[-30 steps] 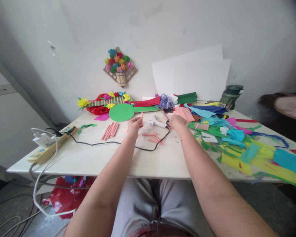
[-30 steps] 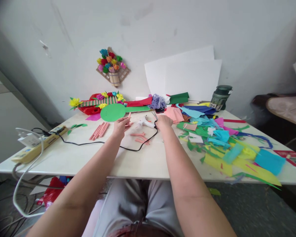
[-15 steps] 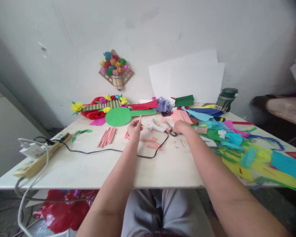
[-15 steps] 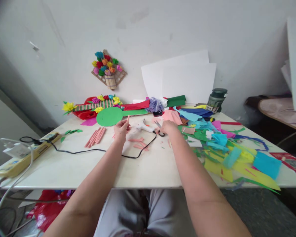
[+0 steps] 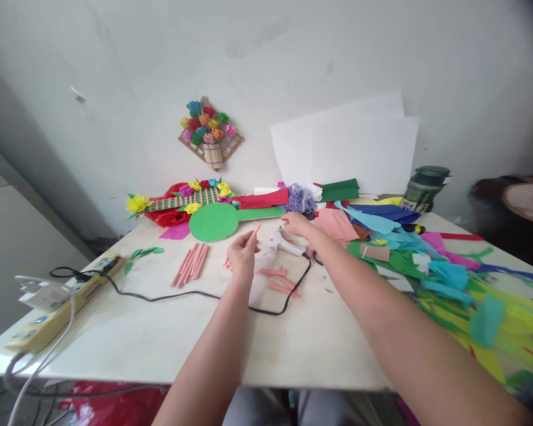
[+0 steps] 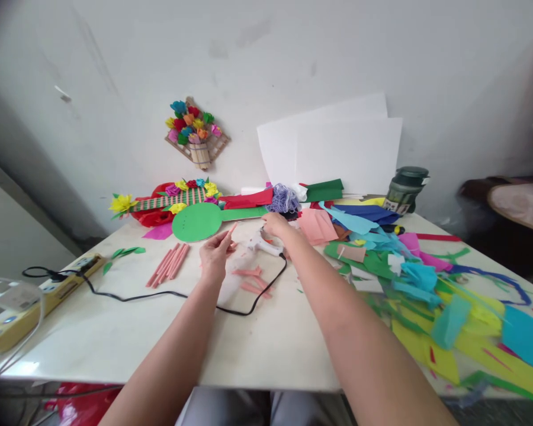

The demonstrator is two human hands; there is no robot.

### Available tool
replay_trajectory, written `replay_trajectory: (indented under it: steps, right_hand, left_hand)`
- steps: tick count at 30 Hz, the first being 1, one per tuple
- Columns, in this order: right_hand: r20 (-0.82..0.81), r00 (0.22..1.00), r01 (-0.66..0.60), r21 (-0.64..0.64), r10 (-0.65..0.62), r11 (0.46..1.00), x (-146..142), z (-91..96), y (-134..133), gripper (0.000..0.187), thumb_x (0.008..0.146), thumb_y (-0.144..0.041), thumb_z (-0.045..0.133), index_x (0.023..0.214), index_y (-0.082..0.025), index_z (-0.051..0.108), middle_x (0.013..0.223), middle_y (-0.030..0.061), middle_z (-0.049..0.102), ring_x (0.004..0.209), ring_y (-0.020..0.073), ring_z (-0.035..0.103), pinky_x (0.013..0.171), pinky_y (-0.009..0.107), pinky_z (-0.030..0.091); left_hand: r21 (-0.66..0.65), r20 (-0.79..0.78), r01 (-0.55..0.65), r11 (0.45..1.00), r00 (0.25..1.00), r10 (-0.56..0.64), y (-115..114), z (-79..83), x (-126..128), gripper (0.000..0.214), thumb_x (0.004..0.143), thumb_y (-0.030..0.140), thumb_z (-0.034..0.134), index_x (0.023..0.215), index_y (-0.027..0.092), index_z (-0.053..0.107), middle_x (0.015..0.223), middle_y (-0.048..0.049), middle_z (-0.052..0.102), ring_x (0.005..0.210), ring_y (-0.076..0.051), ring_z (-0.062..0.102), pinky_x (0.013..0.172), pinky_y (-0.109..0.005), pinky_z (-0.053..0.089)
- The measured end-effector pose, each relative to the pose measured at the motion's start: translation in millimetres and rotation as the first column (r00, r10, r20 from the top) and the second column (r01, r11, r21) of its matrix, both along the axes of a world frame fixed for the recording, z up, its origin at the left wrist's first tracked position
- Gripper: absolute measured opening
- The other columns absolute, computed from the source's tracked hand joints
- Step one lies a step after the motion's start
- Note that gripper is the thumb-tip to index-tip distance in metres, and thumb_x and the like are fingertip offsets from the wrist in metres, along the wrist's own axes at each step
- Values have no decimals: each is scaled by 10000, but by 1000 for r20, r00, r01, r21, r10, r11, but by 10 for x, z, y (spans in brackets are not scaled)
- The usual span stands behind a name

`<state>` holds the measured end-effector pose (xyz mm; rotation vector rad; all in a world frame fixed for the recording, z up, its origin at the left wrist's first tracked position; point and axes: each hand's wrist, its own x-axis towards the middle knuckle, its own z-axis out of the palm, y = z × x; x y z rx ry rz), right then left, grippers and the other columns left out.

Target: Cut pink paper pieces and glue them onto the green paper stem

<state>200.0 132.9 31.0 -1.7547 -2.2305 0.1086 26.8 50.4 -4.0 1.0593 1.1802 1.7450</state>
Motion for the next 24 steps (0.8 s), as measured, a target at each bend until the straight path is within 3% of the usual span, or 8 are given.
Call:
replay_trajectory:
  steps: [5, 11, 17, 24]
  right_hand:
    - [32, 998, -58, 1, 58, 998, -55, -36, 369, 470, 814, -65, 434, 1269, -122, 535, 1329, 95, 523, 1203, 166, 496, 977, 205, 343]
    - [135, 986, -98, -5, 97, 995, -88, -32, 707, 403, 843, -179, 479, 1236, -144, 559, 1267, 142, 560, 1147, 226, 532, 930, 283, 393]
    - [275, 955, -111, -17, 112, 994, -142, -46, 865, 418, 799, -201, 529, 1207, -117, 568, 1278, 177, 529, 1163, 290, 488, 943, 367, 355]
    - [395, 910, -148, 22, 128, 989, -190, 31, 959, 371, 729, -139, 583, 1092, -75, 620, 1126, 185, 618, 1092, 282, 519, 905, 365, 334]
  left_hand:
    - [-29, 32, 8, 1000, 999, -7, -62, 35, 32, 436, 612, 431, 710, 880, 88, 676, 592, -4, 595, 480, -89, 532, 503, -225, 468]
    - [-67, 7, 7, 998, 1000, -7, -150, 110, 63, 411, 602, 426, 723, 833, 89, 676, 597, -7, 595, 477, -81, 517, 493, -217, 460]
    - [-94, -6, -31, 995, 1000, 30, -175, 138, 48, 393, 603, 418, 730, 812, 89, 675, 565, 3, 577, 459, -71, 484, 476, -205, 428]
    - [-17, -29, -155, 988, 988, 154, -147, 117, -47, 357, 656, 408, 699, 851, 110, 674, 556, 17, 562, 475, -72, 487, 503, -206, 432]
